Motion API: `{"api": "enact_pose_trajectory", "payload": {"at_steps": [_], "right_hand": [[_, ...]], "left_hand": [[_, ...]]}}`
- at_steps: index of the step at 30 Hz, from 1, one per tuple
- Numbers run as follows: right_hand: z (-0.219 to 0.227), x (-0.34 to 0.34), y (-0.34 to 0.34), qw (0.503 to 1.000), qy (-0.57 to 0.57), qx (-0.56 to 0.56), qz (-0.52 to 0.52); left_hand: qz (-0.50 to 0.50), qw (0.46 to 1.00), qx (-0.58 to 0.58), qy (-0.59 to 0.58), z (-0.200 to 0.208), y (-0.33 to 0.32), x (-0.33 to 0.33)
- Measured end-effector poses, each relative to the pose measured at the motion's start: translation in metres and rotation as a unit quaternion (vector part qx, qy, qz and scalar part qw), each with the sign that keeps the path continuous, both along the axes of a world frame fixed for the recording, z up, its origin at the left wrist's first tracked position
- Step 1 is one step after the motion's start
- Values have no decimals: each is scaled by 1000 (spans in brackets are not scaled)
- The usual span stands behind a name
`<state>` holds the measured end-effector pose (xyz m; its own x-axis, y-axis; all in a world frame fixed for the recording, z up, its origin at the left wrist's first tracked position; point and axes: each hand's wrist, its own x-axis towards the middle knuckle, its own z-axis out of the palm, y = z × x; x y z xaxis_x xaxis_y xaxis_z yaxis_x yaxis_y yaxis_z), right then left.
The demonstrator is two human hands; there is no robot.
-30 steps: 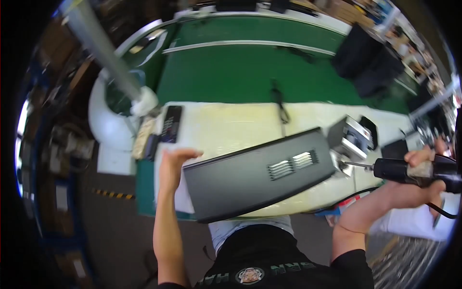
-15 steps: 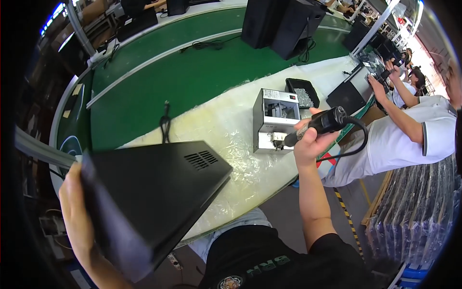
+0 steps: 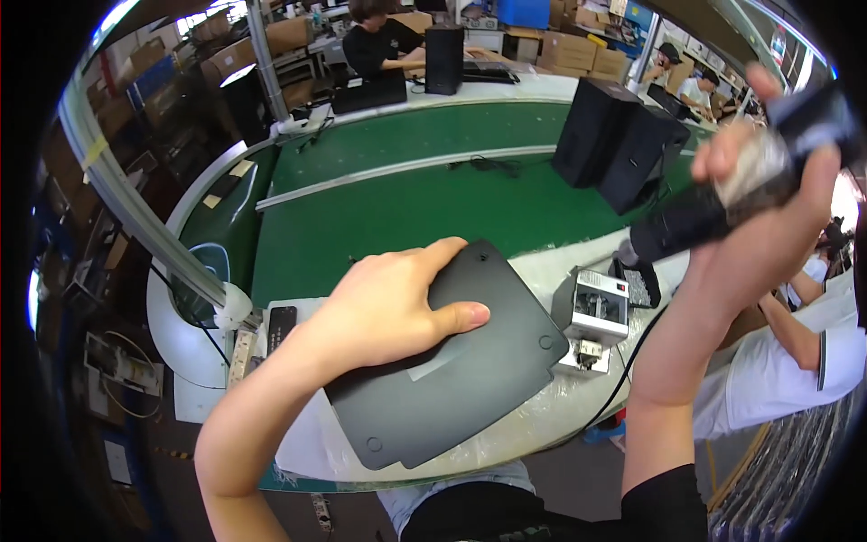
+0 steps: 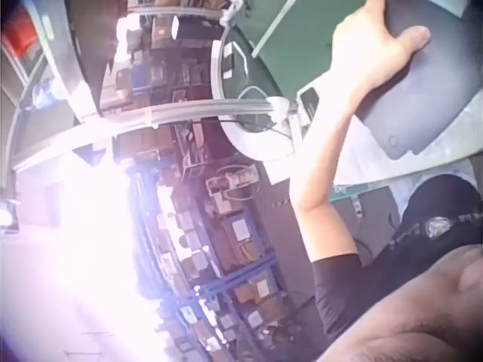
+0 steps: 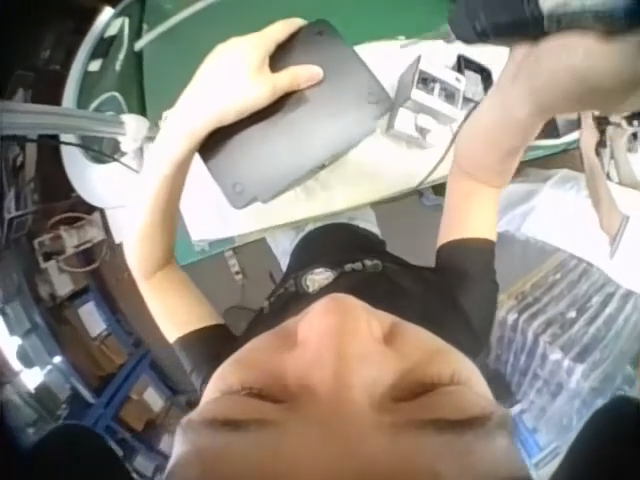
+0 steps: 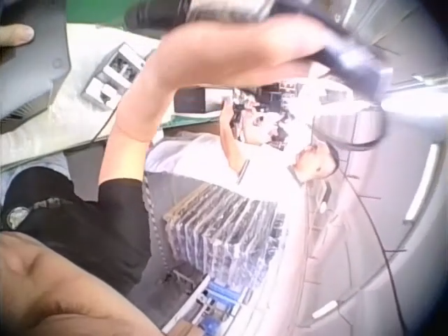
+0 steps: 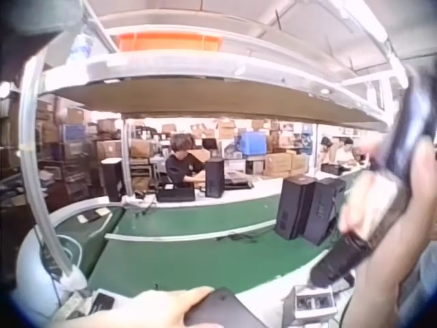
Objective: Using an electric screwdriver to fasten components of a speaker housing on an assembly line.
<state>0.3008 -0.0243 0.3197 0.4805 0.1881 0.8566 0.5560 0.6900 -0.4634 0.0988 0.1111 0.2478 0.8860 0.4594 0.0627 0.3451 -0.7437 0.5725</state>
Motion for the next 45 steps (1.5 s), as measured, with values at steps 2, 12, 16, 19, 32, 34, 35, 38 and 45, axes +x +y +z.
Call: {"api": "enact_pose_trajectory", "payload": {"at_steps": [2, 12, 16, 19, 32, 34, 35, 38, 45], "right_hand": [[26, -12, 24, 1000, -15, 26, 4], [22, -62, 83, 990, -3, 11, 138], [12, -56, 92, 986, 6, -9, 165], [8, -56, 97, 985, 2, -32, 167], [22, -51, 104, 965, -212, 99, 118], [11, -45, 89, 977, -35, -5, 210], [14, -35, 84, 977, -41, 23, 207], [14, -10, 29, 995, 13, 99, -8], [-173, 54, -67, 969, 22, -29, -245]], "left_hand": [[1, 1000, -8, 3, 4, -3, 3], [10, 1000, -19, 3, 1, -1, 1], [-13, 1000, -2, 5, 1, 1, 2], [-8, 1000, 4, 4, -2, 3, -1], [18, 999, -35, 33, 15, -10, 1], [16, 999, -20, 31, 8, -5, -2], [2, 999, -8, 34, 7, 2, -9], [41, 984, -101, -139, -28, 36, -53], [275, 798, -367, -392, -167, 16, -98]]}}
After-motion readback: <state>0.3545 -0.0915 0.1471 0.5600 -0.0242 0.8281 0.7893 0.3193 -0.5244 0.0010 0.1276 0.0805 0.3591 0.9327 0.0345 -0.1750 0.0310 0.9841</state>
